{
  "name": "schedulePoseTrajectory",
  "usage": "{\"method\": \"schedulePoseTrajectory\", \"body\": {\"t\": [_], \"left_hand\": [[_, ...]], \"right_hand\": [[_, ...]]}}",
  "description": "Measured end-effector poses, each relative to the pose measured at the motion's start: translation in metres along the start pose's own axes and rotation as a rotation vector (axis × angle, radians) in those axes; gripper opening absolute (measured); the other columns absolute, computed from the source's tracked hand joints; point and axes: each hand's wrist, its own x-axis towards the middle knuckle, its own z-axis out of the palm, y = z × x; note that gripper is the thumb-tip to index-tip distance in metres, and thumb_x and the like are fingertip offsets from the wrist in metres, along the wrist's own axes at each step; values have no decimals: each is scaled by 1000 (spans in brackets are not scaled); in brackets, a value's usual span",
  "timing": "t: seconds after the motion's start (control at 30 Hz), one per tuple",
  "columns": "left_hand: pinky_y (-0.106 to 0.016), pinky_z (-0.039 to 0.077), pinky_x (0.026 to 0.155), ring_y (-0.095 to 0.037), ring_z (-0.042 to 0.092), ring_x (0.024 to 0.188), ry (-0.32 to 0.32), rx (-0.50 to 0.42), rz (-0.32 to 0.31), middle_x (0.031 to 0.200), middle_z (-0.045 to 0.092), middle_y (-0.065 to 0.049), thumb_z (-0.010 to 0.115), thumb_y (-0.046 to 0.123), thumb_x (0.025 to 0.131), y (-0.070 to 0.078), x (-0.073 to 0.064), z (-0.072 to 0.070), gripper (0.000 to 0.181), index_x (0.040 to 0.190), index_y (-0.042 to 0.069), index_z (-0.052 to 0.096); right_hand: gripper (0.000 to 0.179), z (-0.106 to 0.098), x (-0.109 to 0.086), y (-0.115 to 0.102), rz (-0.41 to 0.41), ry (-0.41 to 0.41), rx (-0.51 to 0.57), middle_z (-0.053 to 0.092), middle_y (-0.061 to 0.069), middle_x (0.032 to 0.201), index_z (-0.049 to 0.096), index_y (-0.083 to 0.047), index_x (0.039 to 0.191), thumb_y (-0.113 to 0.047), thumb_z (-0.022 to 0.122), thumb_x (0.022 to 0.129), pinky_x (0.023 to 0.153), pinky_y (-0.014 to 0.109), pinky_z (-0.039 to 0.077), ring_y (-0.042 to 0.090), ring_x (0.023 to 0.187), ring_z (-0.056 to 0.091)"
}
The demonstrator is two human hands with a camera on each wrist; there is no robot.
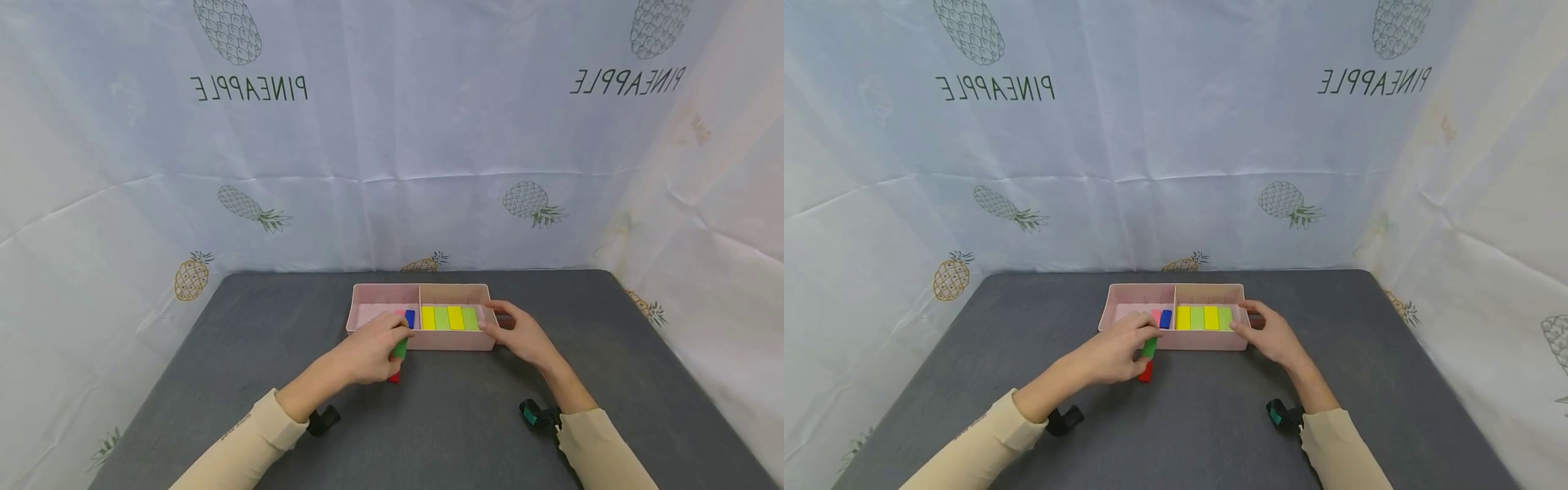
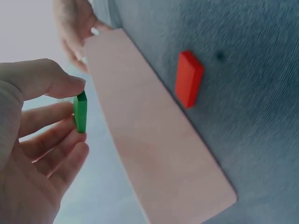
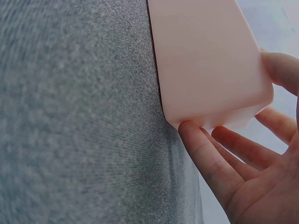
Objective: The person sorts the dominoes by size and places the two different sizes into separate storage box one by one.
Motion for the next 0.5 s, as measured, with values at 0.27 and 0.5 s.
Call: {"method": "schedulePoseTrajectory", "body": {"t": [0.27, 0.5], "left_hand": [[-39, 51, 89, -24, 53, 108, 33, 10, -76, 121, 60, -6, 78, 12, 84, -7, 7, -16, 39, 122, 5, 69], [-37, 51, 95, -24, 53, 110, 21, -82, -146, 119, 59, -7, 75, 7, 86, -18, 13, -20, 42, 126, 3, 67]], "right_hand": [[70, -2, 2, 2, -8, -6, -3, 41, 23, 155, 42, -8, 153, -44, 66, 99, 91, 52, 54, 46, 127, 52], [69, -2, 2, 3, -5, -7, 0, 41, 23, 155, 43, -9, 153, -44, 67, 98, 89, 50, 55, 46, 127, 53]]}}
